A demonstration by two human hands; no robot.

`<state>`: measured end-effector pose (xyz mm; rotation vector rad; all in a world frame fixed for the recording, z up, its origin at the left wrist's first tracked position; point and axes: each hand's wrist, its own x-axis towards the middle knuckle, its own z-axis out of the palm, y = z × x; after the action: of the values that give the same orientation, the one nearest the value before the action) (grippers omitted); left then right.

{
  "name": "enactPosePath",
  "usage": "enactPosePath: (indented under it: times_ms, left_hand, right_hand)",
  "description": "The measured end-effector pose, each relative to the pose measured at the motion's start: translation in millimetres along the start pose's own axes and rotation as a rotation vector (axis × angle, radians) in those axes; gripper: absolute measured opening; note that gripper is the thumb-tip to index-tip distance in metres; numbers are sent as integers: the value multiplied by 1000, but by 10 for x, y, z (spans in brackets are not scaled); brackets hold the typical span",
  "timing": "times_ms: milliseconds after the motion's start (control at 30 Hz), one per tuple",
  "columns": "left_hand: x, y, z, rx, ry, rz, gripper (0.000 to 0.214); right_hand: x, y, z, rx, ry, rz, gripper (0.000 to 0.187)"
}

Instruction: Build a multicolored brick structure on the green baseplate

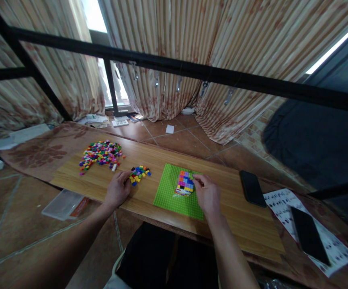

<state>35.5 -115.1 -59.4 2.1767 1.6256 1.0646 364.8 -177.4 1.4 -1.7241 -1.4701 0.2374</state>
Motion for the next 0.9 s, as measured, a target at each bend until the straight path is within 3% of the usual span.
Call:
enactPosePath:
  times_ms: [533, 900]
  left_hand:
    - [-5, -8, 4, -7, 4, 14, 34]
    - [-7, 4, 2, -2, 6, 6, 33]
  right_hand:
    - [-67, 84, 21, -64, 16, -210, 27]
    - [-53, 68, 30, -142, 23, -266, 31]
